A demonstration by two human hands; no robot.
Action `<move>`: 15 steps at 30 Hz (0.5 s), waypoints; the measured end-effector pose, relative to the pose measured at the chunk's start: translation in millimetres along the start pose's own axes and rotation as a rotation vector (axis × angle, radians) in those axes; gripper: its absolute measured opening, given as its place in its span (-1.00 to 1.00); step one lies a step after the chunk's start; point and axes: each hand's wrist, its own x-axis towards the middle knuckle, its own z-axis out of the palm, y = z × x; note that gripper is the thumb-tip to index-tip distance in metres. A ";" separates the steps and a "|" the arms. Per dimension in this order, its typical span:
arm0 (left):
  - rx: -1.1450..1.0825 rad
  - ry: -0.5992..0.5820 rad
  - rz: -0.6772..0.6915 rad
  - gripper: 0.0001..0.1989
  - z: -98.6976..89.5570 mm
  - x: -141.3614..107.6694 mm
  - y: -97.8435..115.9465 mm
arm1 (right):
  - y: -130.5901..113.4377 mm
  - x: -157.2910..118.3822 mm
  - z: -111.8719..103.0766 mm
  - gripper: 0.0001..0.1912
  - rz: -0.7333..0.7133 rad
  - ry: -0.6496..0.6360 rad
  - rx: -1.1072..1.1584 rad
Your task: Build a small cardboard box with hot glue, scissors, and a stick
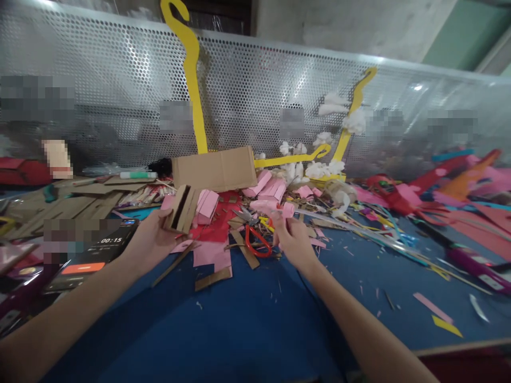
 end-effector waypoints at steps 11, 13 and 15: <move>-0.026 0.078 0.148 -0.81 -14.2 16.0 3.3 | 52.4 4.7 -86.4 -0.21 0.105 -0.010 -0.340; -0.031 0.083 0.146 -0.80 -14.3 16.3 3.0 | 63.3 -6.4 -105.6 -0.23 0.135 0.014 -0.422; -0.030 0.092 0.143 -0.79 -14.2 16.7 2.2 | 74.0 -18.8 -118.3 -0.26 0.154 0.031 -0.493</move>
